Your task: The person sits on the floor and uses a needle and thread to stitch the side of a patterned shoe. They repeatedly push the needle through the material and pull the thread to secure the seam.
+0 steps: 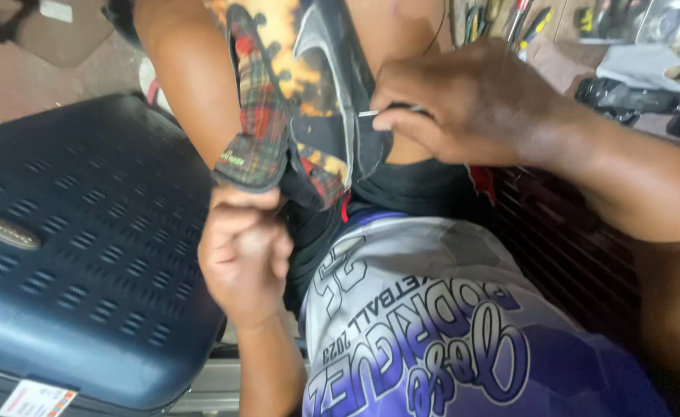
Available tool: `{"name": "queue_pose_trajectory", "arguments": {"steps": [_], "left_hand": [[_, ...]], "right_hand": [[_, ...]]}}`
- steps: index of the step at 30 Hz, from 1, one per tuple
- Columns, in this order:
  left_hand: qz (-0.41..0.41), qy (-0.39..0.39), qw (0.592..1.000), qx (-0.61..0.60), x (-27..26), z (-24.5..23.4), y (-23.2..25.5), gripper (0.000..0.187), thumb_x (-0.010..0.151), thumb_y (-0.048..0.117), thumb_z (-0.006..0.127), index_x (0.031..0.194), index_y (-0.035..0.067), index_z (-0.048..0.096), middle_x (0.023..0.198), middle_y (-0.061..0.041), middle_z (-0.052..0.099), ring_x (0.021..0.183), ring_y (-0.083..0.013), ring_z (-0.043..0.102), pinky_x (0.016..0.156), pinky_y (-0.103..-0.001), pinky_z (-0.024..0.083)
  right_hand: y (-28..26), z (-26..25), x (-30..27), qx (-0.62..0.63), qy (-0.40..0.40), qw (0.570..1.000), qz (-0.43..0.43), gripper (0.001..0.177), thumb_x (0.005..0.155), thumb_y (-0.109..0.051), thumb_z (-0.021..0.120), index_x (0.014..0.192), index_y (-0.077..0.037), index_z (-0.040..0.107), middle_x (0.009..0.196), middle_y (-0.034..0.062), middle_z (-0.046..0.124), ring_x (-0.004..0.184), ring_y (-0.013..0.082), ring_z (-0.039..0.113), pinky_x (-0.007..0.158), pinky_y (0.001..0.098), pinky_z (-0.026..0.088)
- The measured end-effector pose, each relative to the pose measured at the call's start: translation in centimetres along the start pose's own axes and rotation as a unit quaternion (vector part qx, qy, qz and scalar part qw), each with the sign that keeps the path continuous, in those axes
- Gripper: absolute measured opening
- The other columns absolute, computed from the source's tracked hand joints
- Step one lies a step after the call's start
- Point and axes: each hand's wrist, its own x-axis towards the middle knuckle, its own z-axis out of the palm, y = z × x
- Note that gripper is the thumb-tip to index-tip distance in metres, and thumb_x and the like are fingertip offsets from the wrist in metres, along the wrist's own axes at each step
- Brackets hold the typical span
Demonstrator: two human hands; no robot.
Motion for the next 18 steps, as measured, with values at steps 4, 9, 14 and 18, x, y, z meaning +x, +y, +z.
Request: {"name": "queue_pose_trajectory", "arguments": {"steps": [4,9,14,18], "left_hand": [[-0.062,-0.008,0.993,-0.105,0.7,0.0,-1.5,0.014,0.106,0.016,0.061,0.103,0.003,0.065,0.09,-0.013,0.065,0.057,-0.0109,0.047,0.05,-0.021,0.035],[0.019,0.016,0.88,0.474,1.5,1.4,-3.5,0.03,0.11,0.012,0.052,0.086,-0.003,0.061,0.071,-0.019,0.061,0.06,-0.0214,0.063,0.064,-0.037,0.046],[0.145,-0.095,0.831,0.528,3.0,1.2,-3.0,0.023,0.112,0.017,0.058,0.117,-0.003,0.066,0.111,-0.022,0.07,0.104,-0.032,0.064,0.095,-0.042,0.051],[-0.028,-0.121,0.927,0.353,3.7,0.8,-2.6,0.036,0.105,0.028,0.062,0.123,-0.003,0.063,0.114,-0.014,0.073,0.102,-0.0223,0.067,0.091,-0.036,0.054]], "right_hand": [[-0.6,-0.3,0.3,0.0,0.013,0.999,-0.047,0.016,0.103,-0.022,0.074,0.099,-0.01,0.064,0.082,0.0028,0.067,0.07,0.0213,0.069,0.06,0.0364,0.052],[-0.8,-0.7,1.0,-0.037,0.004,0.995,-0.097,0.019,0.095,-0.025,0.078,0.097,-0.011,0.066,0.077,0.0022,0.058,0.065,0.0206,0.066,0.051,0.0361,0.049],[-0.5,-0.7,1.1,-0.039,-0.018,0.993,-0.109,0.023,0.086,-0.027,0.079,0.1,-0.013,0.068,0.079,0.0012,0.057,0.069,0.0199,0.068,0.054,0.0357,0.053],[-0.4,-0.5,1.0,-0.037,-0.025,0.992,-0.114,0.026,0.083,-0.028,0.079,0.101,-0.014,0.067,0.083,0.0015,0.058,0.073,0.0208,0.069,0.058,0.0368,0.054]]}}
